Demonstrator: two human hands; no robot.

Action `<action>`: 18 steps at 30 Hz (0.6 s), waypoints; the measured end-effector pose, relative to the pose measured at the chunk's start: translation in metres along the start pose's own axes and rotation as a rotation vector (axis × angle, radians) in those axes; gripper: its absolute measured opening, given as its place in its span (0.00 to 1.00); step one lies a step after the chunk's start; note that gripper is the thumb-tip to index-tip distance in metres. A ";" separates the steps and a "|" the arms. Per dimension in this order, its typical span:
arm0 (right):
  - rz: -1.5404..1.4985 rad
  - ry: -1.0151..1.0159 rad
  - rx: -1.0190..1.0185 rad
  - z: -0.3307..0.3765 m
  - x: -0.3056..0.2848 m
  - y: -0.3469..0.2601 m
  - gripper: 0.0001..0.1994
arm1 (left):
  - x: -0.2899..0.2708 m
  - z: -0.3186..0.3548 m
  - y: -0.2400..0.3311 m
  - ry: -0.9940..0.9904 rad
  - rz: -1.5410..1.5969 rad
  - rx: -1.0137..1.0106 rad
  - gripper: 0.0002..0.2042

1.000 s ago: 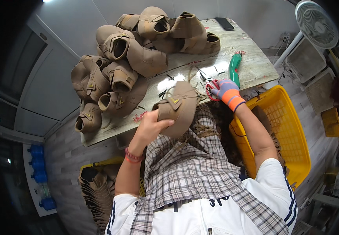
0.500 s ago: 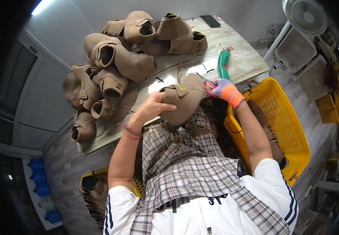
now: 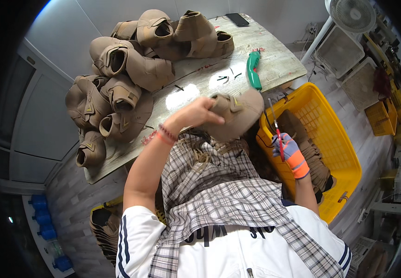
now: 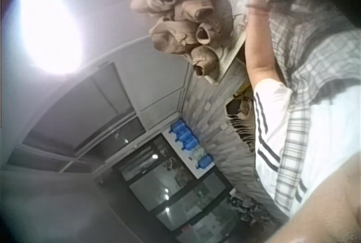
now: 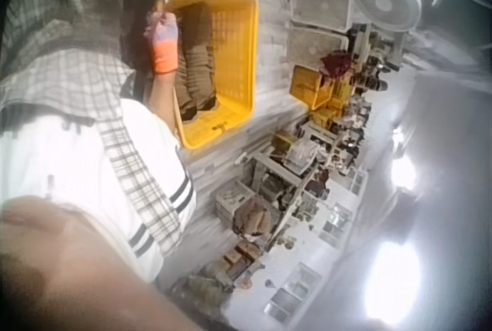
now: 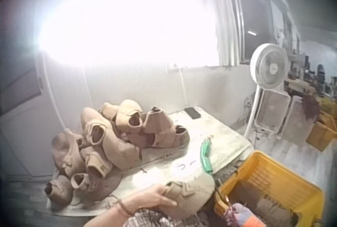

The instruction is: The person uses a rotary cutting tool to trim the edges of brown shoe uppers and then uses scissors to cut the interior lining. The person handles the shoe uppers one at a time, rotating them to access different edges, and places the trimmed pieces on the table.

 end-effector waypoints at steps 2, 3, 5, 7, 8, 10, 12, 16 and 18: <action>-0.327 -0.008 0.074 0.011 -0.018 0.025 0.05 | 0.027 0.045 0.033 -0.041 0.221 0.103 0.16; -0.373 -0.016 0.063 0.016 -0.022 0.028 0.06 | 0.026 0.070 0.031 -0.001 0.380 0.108 0.16; -0.496 -0.088 0.115 0.015 -0.028 0.041 0.09 | 0.017 0.117 0.005 0.115 0.780 0.094 0.17; 0.248 0.019 -0.263 0.021 -0.001 -0.016 0.11 | 0.014 0.158 -0.040 0.144 1.276 0.088 0.17; 0.613 0.058 -0.449 0.034 0.028 -0.044 0.13 | 0.023 0.176 -0.074 0.083 1.547 0.104 0.17; 0.514 0.002 -0.499 0.033 0.079 -0.069 0.17 | 0.036 0.216 -0.136 0.396 1.631 -0.002 0.16; 0.719 -0.047 -0.703 0.027 0.129 -0.085 0.19 | 0.060 0.240 -0.152 0.593 1.775 -0.131 0.17; 0.910 -0.455 -0.916 0.014 0.216 -0.081 0.18 | 0.085 0.276 -0.183 0.669 1.887 -0.094 0.17; 1.035 -0.501 -1.011 0.008 0.233 -0.068 0.19 | 0.094 0.290 -0.195 0.648 1.907 0.037 0.18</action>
Point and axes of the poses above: each hand's wrist, its own z-axis away from the middle knuckle, its own x-axis out of the palm, y = z × x, the point moved 8 cm from there along -z, towards the middle knuckle
